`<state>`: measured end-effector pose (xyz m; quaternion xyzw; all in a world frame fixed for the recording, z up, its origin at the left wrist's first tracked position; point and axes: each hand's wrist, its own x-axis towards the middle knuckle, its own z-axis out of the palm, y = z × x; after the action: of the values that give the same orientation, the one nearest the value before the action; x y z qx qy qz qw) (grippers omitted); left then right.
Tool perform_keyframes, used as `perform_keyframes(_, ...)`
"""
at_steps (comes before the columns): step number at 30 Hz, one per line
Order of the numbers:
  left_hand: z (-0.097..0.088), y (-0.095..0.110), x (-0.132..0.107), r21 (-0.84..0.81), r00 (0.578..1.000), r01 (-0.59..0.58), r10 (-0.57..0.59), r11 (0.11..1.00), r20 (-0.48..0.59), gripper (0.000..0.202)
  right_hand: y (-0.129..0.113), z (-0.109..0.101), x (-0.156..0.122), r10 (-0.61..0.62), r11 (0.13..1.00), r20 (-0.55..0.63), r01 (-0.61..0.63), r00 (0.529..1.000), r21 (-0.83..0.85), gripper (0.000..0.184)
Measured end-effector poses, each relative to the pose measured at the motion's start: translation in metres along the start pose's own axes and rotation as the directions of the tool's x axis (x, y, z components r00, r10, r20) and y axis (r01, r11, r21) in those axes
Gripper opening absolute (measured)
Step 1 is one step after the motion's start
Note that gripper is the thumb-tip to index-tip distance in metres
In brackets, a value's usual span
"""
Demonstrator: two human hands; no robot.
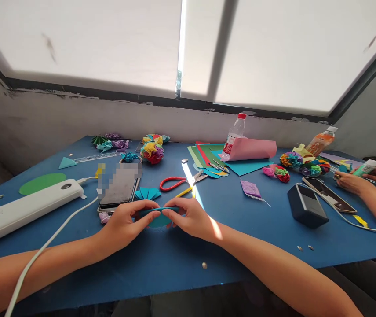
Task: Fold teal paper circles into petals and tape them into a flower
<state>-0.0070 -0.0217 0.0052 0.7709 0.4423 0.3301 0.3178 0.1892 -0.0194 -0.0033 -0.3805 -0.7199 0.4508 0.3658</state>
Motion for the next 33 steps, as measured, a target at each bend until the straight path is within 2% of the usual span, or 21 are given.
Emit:
perform_keyframes(9, -0.001, 0.003, -0.001, 0.015, 0.997, -0.077, 0.076, 0.997, 0.026, 0.024, -0.001, 0.001, 0.002, 0.011, 1.0, 0.02, -0.011, 1.0, -0.01, 0.027)
perform_keyframes(12, -0.002, 0.003, 0.0, 0.016, 0.993, -0.092, 0.09, 0.996, 0.071, 0.024, -0.001, 0.0, 0.003, -0.016, 0.998, 0.037, 0.018, 0.999, -0.054, 0.027)
perform_keyframes(17, -0.002, 0.003, -0.001, -0.012, 0.979, -0.054, 0.056, 0.998, 0.198, 0.031, -0.004, -0.005, 0.002, -0.051, 0.985, 0.106, 0.067, 0.993, -0.158, 0.026)
perform_keyframes(20, -0.002, 0.002, 0.0, -0.006, 0.985, -0.08, 0.08, 0.997, 0.15, 0.028, -0.006, -0.009, 0.003, -0.032, 0.994, 0.105, 0.042, 0.994, -0.098, 0.034)
perform_keyframes(23, -0.001, 0.001, 0.002, -0.093, 0.995, 0.005, 0.004, 0.996, 0.1, 0.028, -0.008, -0.013, 0.003, -0.027, 0.995, 0.076, 0.034, 0.997, -0.095, 0.041)
perform_keyframes(26, 0.0, 0.0, 0.002, -0.25, 0.978, 0.148, -0.104, 0.957, 0.18, 0.031, -0.009, -0.015, 0.002, -0.047, 0.993, 0.061, 0.053, 0.997, -0.104, 0.047)
perform_keyframes(29, 0.003, 0.001, 0.002, -0.412, 0.962, 0.234, -0.149, 0.881, 0.227, 0.035, -0.008, -0.016, 0.002, -0.043, 0.997, 0.059, 0.04, 0.997, 0.066, 0.053)
perform_keyframes(31, 0.004, 0.001, 0.003, -0.5, 0.967, 0.244, -0.171, 0.831, 0.188, 0.038, -0.007, -0.017, 0.003, -0.038, 0.98, 0.083, 0.021, 0.996, 0.197, 0.063)
perform_keyframes(33, 0.003, 0.001, 0.005, -0.541, 0.969, 0.246, -0.203, 0.804, 0.139, 0.038, -0.005, -0.016, 0.004, -0.034, 0.973, 0.13, 0.003, 0.991, 0.232, 0.065)
